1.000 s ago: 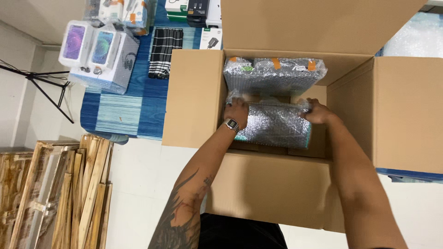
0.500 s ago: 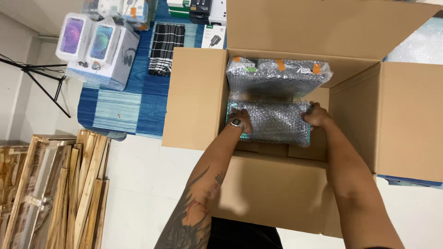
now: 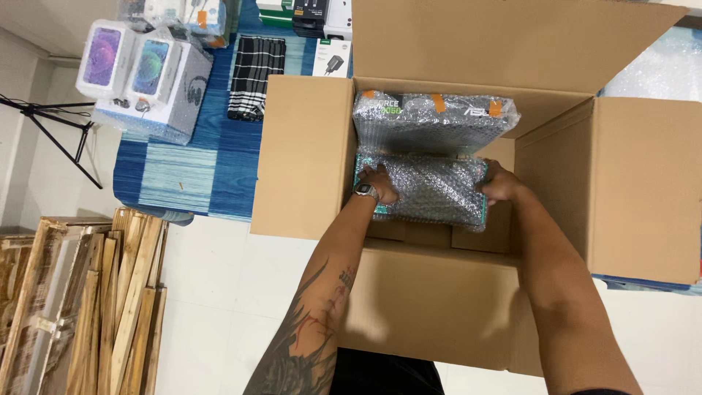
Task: The person places multiple electronic components, including graphics card boxes and bubble-wrapped items, into a cardboard shipping box and then prepares a roll of adhesive tape.
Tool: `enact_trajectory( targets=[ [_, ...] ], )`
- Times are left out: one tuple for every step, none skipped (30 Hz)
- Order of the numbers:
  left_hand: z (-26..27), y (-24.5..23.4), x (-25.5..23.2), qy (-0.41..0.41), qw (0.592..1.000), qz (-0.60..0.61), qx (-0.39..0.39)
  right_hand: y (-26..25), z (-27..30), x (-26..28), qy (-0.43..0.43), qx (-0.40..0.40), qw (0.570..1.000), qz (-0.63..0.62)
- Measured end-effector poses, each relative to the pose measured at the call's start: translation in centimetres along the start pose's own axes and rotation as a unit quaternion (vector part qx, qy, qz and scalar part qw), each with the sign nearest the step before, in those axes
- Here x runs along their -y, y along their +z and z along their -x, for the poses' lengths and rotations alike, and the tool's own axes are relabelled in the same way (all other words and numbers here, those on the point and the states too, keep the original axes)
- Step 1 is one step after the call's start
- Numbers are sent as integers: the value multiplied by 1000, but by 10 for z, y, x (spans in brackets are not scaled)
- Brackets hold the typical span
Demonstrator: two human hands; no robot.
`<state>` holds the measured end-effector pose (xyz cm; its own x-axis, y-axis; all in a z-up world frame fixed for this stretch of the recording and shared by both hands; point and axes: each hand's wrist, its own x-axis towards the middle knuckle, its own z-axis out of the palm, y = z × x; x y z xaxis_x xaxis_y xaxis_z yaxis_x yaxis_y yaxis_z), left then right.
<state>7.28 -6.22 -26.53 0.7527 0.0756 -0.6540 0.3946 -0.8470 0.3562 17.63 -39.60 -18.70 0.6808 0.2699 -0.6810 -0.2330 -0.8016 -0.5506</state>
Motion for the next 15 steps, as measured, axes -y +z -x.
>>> enact_trajectory(
  targets=[
    [3,-1,-1,0,1000,1,-1,2,-3,-5,0,-1,1000,1],
    [6,-2,-1,1,1000,-16,-8,4,-7,-10,3,-8,1000,24],
    [9,-3,-2,1,999,-33,-15,5,-11,-14,7,-15,999,46],
    [5,-3,-3,0,999,-33,-17,4,-8,-11,6,-15,999,47],
    [1,-2,-4,11,994,-89,-66,3,-4,-8,8,-26,999,24],
    [-4,0,-5,23,982,-147,-114,4,1,-9,11,-37,999,-1],
    [-6,1,-3,23,982,-148,-113,3,-9,-10,12,-38,999,-2],
    [-8,3,-4,30,982,-141,-121,2,-15,-14,17,-45,999,-13],
    [-10,5,-4,37,982,-133,-129,1,-22,-17,23,-51,998,-25],
    [-7,4,-4,39,982,-133,-128,0,-16,-15,24,-53,998,-25],
    [-5,2,-3,43,988,-108,-106,0,-10,-13,17,-39,999,-10],
    [-3,-3,-2,47,992,-84,-86,-1,-5,-8,8,-26,1000,5],
    [-5,-3,-2,49,991,-84,-87,-3,-2,-7,8,-28,1000,4],
    [-6,-2,0,46,993,-79,-69,-2,0,-8,-18,-27,999,18],
    [-8,0,3,43,995,-74,-50,-2,1,-9,-44,-25,998,31]
  ],
)
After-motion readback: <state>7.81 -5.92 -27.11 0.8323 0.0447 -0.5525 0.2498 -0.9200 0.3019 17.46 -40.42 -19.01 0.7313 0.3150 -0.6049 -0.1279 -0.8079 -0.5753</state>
